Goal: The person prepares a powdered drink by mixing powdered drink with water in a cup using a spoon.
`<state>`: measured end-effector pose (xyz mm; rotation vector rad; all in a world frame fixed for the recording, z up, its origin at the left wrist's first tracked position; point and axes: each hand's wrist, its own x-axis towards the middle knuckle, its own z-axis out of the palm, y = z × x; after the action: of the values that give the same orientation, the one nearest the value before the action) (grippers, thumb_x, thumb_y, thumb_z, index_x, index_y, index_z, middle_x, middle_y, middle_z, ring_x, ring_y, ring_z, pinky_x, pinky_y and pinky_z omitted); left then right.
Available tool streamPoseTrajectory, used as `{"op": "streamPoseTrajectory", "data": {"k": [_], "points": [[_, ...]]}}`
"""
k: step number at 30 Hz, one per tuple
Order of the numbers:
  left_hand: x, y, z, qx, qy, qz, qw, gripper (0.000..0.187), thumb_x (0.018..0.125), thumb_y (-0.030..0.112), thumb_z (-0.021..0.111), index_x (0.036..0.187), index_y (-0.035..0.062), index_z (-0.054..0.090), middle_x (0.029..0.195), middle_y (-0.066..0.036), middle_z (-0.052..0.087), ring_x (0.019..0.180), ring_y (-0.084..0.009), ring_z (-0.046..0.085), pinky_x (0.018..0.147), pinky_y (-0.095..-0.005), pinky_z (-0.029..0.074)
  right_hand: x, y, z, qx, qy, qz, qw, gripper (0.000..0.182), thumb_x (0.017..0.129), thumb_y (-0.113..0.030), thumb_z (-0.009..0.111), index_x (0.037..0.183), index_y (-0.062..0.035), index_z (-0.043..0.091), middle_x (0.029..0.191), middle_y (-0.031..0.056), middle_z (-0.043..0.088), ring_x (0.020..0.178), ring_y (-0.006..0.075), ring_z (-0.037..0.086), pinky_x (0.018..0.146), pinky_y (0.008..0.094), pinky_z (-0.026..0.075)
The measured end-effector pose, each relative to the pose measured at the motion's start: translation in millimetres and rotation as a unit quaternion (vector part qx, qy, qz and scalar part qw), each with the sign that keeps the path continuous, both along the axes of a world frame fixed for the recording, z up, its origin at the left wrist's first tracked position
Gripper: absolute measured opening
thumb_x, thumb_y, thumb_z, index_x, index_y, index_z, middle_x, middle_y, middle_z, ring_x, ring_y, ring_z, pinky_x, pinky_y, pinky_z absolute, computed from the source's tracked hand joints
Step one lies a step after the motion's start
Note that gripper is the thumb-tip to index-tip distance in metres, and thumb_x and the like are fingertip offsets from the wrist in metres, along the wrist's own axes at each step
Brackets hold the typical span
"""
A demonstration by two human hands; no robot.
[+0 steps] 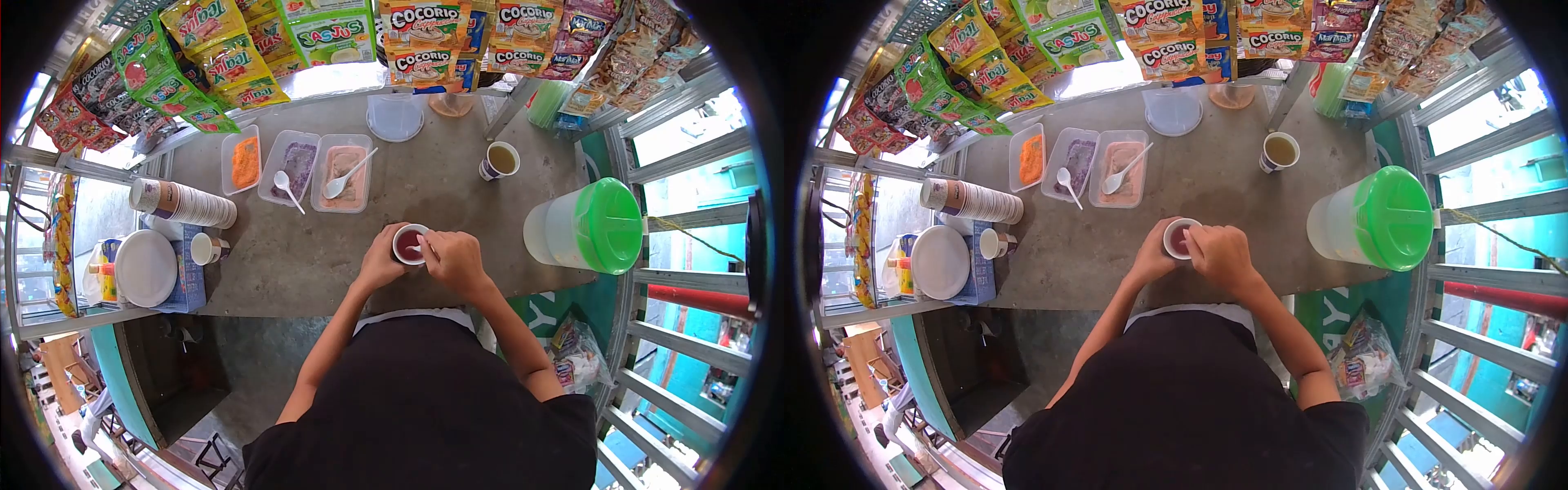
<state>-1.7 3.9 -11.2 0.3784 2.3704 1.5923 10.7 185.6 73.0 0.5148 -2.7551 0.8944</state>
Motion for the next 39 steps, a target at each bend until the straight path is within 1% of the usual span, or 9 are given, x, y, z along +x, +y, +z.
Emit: {"op": "streamPoseTrajectory", "data": {"k": [3,8,11,18,21,23,33,35,39], "points": [[0.5,-0.3,1.2,0.011,-0.021,0.005,1.0,0.07,0.066,0.016,0.086,0.13,0.0077,0.058,0.131,-0.011,0.06,0.122,-0.0311,0.057,0.102,-0.0401,0.047,0.2,-2.9,2.5,-0.041,0.002,-0.006,0.999,0.024,0.092,-0.02,0.061,0.072,-0.008,0.062,0.066,0.0109,0.064,0.057,0.0323,0.061,0.056,0.044,0.045],[0.7,0.3,2.5,0.002,-0.011,0.008,1.0,0.071,0.066,0.016,0.086,0.131,0.0077,0.058,0.131,-0.011,0.06,0.122,-0.0312,0.057,0.102,-0.04,0.047,0.1,2.4,-3.5,0.013,0.003,0.012,1.0,0.02,0.093,-0.019,0.061,0.076,-0.0081,0.062,0.067,0.0105,0.065,0.058,0.0316,0.061,0.056,0.0431,0.045],[0.0,-0.4,-0.3,0.004,-0.014,0.002,1.0,0.072,0.066,0.016,0.086,0.131,0.0078,0.057,0.132,-0.011,0.059,0.123,-0.0312,0.057,0.102,-0.04,0.047,-0.1,-1.1,3.0,-0.028,0.018,-0.003,0.999,0.018,0.093,-0.019,0.06,0.078,-0.0078,0.062,0.067,0.0105,0.065,0.058,0.0314,0.061,0.056,0.0429,0.045],[0.0,0.0,0.9,0.004,-0.019,0.005,1.0,0.073,0.064,0.015,0.087,0.131,0.0084,0.057,0.132,-0.011,0.059,0.123,-0.0311,0.057,0.102,-0.0401,0.047,-0.2,1.2,3.5,0.001,-0.015,0.01,1.0,0.019,0.093,-0.019,0.06,0.078,-0.0073,0.062,0.067,0.0112,0.065,0.059,0.032,0.061,0.056,0.0425,0.045],[0.3,0.3,2.8,-0.003,-0.011,-0.002,1.0,0.07,0.067,0.009,0.083,0.131,0.0041,0.056,0.129,-0.013,0.06,0.12,-0.0285,0.059,0.103,-0.0375,0.046,0.1,-0.6,3.0,-0.034,-0.001,-0.006,0.999,0.019,0.093,-0.019,0.061,0.078,-0.0068,0.062,0.067,0.0117,0.065,0.059,0.0322,0.061,0.056,0.0426,0.045],[0.1,0.3,4.4,0.003,0.001,-0.002,1.0,0.069,0.067,0.009,0.084,0.131,0.0041,0.057,0.128,-0.013,0.06,0.12,-0.0288,0.059,0.103,-0.0373,0.046,-1.0,0.3,-2.1,0.005,0.016,-0.012,1.0,0.019,0.093,-0.019,0.061,0.079,-0.0069,0.062,0.067,0.0115,0.064,0.059,0.0321,0.062,0.056,0.0427,0.045],[1.0,0.4,5.7,-0.007,0.0,0.005,1.0,0.07,0.066,0.009,0.084,0.13,0.0041,0.057,0.129,-0.013,0.06,0.12,-0.0298,0.059,0.103,-0.0379,0.046,-2.2,1.1,2.8,0.014,0.01,-0.017,1.0,0.019,0.093,-0.019,0.06,0.079,-0.0079,0.062,0.068,0.0104,0.064,0.061,0.0313,0.063,0.056,0.0432,0.046],[0.2,0.1,1.6,-0.007,-0.007,0.001,1.0,0.071,0.066,0.013,0.085,0.131,0.0086,0.057,0.131,-0.011,0.06,0.121,-0.0321,0.057,0.102,-0.0403,0.047,-1.1,2.5,2.0,-0.006,-0.021,0.01,1.0,0.018,0.094,-0.019,0.06,0.08,-0.008,0.063,0.069,0.0104,0.064,0.061,0.0314,0.063,0.056,0.043,0.046],[0.5,-0.2,1.3,-0.006,0.009,0.002,1.0,0.072,0.066,0.014,0.086,0.131,0.0087,0.057,0.131,-0.011,0.06,0.121,-0.0321,0.057,0.102,-0.0403,0.047,-2.0,0.4,3.3,-0.027,0.005,-0.01,1.0,0.018,0.093,-0.019,0.06,0.079,-0.0079,0.063,0.07,0.0107,0.064,0.061,0.0317,0.063,0.057,0.0432,0.046]]}}
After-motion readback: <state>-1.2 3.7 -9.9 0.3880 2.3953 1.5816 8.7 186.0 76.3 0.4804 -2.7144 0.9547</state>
